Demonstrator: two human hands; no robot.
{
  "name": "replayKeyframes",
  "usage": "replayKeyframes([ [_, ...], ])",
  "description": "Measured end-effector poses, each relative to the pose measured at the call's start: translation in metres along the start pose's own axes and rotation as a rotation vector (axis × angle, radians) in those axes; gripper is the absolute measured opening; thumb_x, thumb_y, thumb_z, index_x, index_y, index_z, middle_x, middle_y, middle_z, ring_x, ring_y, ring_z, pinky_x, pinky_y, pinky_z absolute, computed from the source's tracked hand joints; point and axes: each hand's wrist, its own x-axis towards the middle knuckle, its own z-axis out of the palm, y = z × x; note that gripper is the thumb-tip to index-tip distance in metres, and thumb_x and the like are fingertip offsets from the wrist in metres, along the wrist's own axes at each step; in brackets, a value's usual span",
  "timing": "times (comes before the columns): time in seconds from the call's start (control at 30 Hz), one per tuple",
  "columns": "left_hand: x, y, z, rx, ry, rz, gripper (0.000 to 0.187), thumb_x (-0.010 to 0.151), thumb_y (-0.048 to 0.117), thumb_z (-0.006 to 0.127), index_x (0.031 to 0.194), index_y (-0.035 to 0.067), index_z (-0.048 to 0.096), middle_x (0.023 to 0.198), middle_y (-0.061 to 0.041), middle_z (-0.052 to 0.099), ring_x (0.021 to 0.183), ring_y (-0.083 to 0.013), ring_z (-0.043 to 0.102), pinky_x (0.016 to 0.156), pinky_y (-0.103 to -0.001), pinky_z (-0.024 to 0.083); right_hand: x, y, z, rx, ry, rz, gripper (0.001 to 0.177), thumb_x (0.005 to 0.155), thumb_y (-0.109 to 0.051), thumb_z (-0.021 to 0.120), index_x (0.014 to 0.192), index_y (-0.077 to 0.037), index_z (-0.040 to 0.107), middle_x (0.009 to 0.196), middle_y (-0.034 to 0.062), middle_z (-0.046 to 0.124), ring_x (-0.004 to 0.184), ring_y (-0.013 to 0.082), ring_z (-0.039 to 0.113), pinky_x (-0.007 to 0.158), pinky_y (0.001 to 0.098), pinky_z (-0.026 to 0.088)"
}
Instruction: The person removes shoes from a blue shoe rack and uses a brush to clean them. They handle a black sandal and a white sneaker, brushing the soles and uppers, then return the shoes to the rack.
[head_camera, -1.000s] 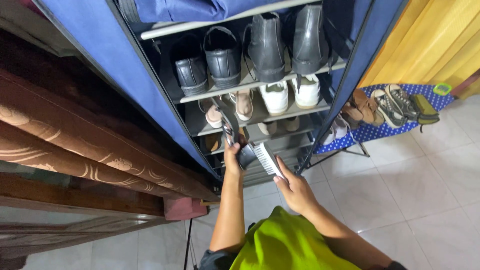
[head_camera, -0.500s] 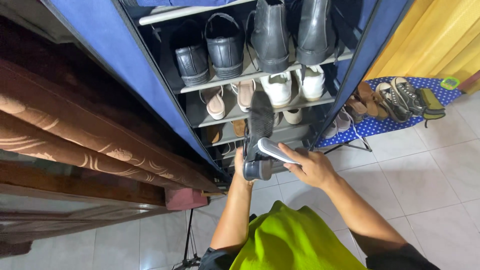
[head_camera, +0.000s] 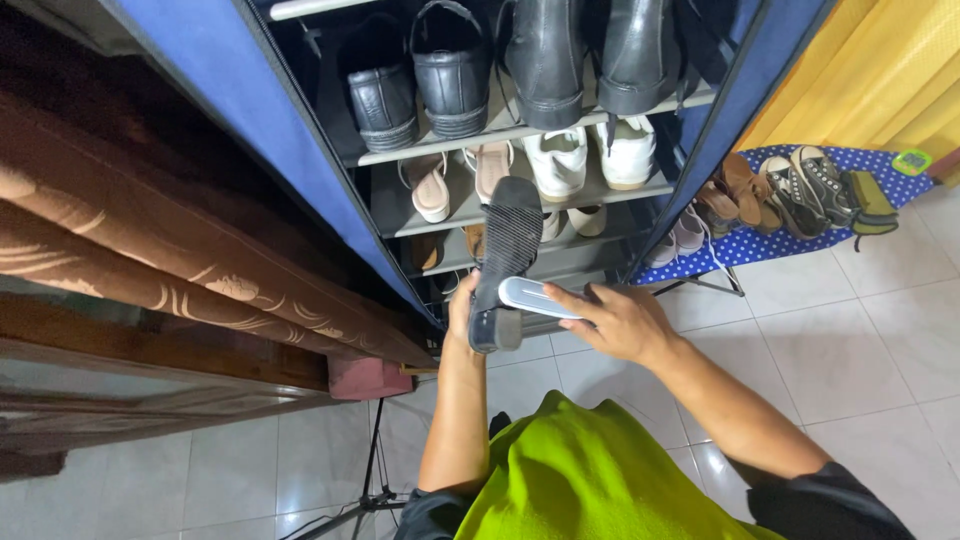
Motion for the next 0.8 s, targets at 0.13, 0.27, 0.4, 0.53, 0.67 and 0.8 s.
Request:
replayKeyframes([
  [0.13,0.013,-0.021,-0.027,0.159,0.108,0.054,0.048,0.097,0.038,0.057,0.118,-0.005,0.063,0.106,-0.02,0.071,0.093,-0.0304,0.071,0.084,-0.042,0.059,0.013,-0.012,-0.019,-0.034,-0.047,0.0,0.068,0.088,-0.03,0.076,0.149,-0.038,0.049,0.076,0.0087,0.059,0.055,0.028,0.059,0.051,0.0403,0.053],
  [0.27,0.029,-0.032,-0.037,0.3,0.079,0.077,0.036,0.103,0.029,0.058,0.116,-0.003,0.065,0.104,-0.014,0.071,0.093,-0.0228,0.069,0.083,-0.035,0.056,0.027,-0.024,-0.032,-0.089,-0.032,-0.12,0.066,0.085,-0.029,0.076,0.146,-0.041,0.053,0.075,0.0042,0.058,0.051,0.023,0.059,0.049,0.0368,0.054],
  [0.4,0.0,-0.009,0.004,0.364,-0.086,0.033,0.035,0.102,0.026,0.056,0.119,-0.003,0.066,0.107,-0.014,0.072,0.094,-0.0202,0.069,0.085,-0.031,0.056,0.02,-0.019,-0.041,-0.287,-0.043,-0.218,0.065,0.081,-0.034,0.078,0.142,-0.042,0.057,0.074,0.0037,0.054,0.049,0.0201,0.057,0.046,0.0358,0.053],
  [0.53,0.015,-0.025,-0.011,0.439,-0.002,0.041,0.037,0.103,0.026,0.056,0.122,-0.003,0.066,0.11,-0.013,0.071,0.097,-0.0188,0.068,0.086,-0.03,0.055,0.017,-0.019,-0.04,-0.369,0.036,-0.258,0.069,0.081,-0.034,0.077,0.146,-0.041,0.055,0.075,0.0025,0.05,0.053,0.0194,0.057,0.049,0.0354,0.053],
  [0.67,-0.001,-0.009,0.024,0.481,-0.006,0.079,0.04,0.102,0.029,0.054,0.122,-0.004,0.065,0.111,-0.017,0.072,0.096,-0.0223,0.071,0.085,-0.033,0.058,0.015,-0.001,-0.024,-0.42,0.167,-0.148,0.069,0.084,-0.035,0.078,0.148,-0.039,0.054,0.079,0.0041,0.053,0.053,0.0198,0.057,0.048,0.0353,0.053],
  [0.8,-0.01,-0.007,0.026,0.404,-0.119,0.084,0.045,0.105,0.034,0.051,0.123,-0.005,0.064,0.109,-0.023,0.072,0.092,-0.0293,0.073,0.082,-0.038,0.061,0.006,0.0,-0.014,-0.366,0.222,0.085,0.069,0.086,-0.035,0.079,0.15,-0.037,0.051,0.083,0.0094,0.057,0.053,0.0253,0.057,0.046,0.0377,0.05],
])
